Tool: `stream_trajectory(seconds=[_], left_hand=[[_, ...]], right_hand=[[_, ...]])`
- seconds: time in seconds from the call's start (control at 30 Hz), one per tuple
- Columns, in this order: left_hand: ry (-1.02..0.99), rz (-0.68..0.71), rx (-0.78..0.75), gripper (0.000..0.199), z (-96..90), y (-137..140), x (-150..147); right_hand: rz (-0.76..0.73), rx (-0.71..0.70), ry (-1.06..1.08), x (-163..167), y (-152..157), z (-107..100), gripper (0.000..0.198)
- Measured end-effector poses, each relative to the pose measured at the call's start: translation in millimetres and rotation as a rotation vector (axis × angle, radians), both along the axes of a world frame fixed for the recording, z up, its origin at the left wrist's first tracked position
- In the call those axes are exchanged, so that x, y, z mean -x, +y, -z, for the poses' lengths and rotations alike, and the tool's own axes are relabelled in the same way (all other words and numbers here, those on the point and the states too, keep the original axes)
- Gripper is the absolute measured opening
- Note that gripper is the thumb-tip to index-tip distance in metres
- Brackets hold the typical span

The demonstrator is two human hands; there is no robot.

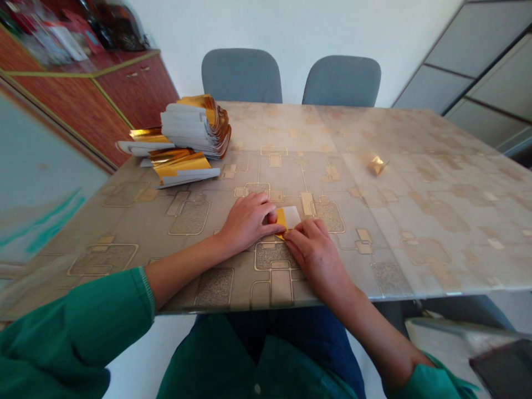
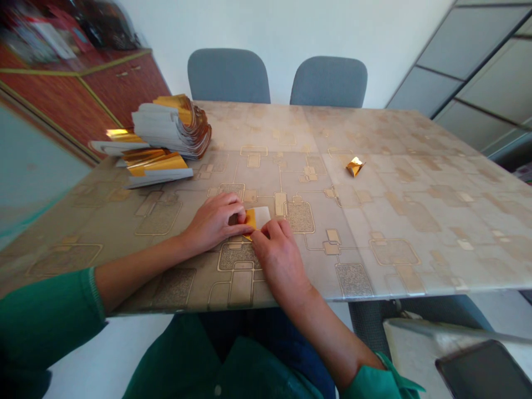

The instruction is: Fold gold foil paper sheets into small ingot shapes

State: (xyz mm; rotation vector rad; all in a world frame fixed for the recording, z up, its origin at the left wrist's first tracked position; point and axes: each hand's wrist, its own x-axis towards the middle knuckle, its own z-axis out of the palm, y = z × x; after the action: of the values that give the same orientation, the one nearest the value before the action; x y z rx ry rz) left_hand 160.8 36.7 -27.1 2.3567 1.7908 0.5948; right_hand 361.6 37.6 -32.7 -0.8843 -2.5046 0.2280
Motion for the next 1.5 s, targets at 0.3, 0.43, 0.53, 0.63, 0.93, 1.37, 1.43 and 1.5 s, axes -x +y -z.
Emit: stream_trajectory(seconds=[0.3, 0.43, 0.53, 0.63, 0.93, 1.37, 1.43, 1.5], left_hand=[[0.047, 0.012, -0.031, 0.035, 1.5, -1, 0], [0.051, 0.014, -0.020, 0.035, 0.6, 1, 0], [0.066, 0.035, -0.066, 0.030, -3.2, -5, 2], [0.144, 0.143, -0.198, 0.018, -8.7, -24, 3], [0.452, 0.306, -0.317, 0.031, -9.1, -59, -5], [0.345, 0.307, -0.341, 0.032, -0.2, -58, -9], [0.315, 0.310, -0.298, 0.033, 2.3, -57, -13], [0.307, 0.315, -0.250, 0.034, 3.5, -56, -15]], right_hand=[[0.001, -0.003, 0.004, -3, 0, 0, 0.013], [-0.021, 0.000, -0.039, -4, 1, -1, 0.018], [-0.030, 0.014, -0.046, -5, 1, -1, 0.019], [-0.036, 0.016, -0.029, -6, 1, -1, 0.018], [-0.042, -0.023, -0.049, -7, 2, 0, 0.018], [-0.084, 0.056, -0.037, -12, 11, -8, 0.017], [-0.135, 0.108, -0.020, -15, 17, -10, 0.014], [-0.168, 0.154, 0.002, -17, 25, -10, 0.011]])
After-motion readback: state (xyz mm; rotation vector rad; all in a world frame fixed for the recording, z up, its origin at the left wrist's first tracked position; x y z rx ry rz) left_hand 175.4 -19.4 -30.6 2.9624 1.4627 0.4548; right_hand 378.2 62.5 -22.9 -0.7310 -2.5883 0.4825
